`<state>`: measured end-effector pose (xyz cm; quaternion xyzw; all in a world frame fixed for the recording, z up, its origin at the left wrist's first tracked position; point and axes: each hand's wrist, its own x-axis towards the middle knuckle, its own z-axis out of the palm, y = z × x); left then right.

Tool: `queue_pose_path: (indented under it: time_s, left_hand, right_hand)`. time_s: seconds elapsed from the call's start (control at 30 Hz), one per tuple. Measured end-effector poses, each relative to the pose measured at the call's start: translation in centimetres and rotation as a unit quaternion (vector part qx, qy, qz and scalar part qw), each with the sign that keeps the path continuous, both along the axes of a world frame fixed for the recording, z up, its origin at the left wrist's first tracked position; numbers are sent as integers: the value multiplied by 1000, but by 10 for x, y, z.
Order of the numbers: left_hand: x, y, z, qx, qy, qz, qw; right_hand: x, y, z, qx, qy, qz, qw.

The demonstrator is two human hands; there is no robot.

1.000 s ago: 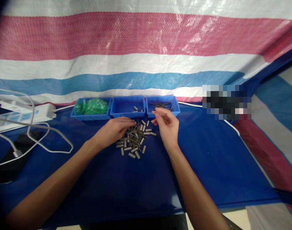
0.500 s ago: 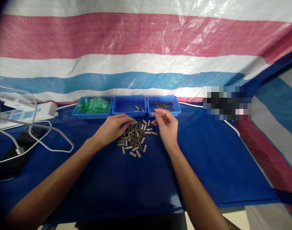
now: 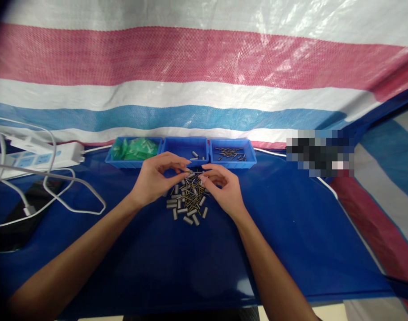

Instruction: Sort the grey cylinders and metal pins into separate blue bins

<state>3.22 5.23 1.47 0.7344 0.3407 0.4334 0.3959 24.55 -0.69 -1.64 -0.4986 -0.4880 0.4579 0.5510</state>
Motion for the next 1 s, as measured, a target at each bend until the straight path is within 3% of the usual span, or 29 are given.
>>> queue_pose_path:
  time_s: [0.17, 0.7, 0.9, 1.0]
  left_hand:
    - [1, 0, 1, -2, 21, -2, 1000]
    - [6, -5, 4, -113, -36, -10, 993]
    - [6, -8, 6, -108, -22, -24, 994]
    - [5, -6, 6, -72, 11, -42, 996]
  right_hand:
    - [4, 2, -3, -1, 4, 0, 1000]
    - [-1, 1, 3, -30, 60, 6, 998]
    - [-1, 0, 0, -48, 61, 7, 997]
    - [-1, 0, -1, -46, 67, 5, 997]
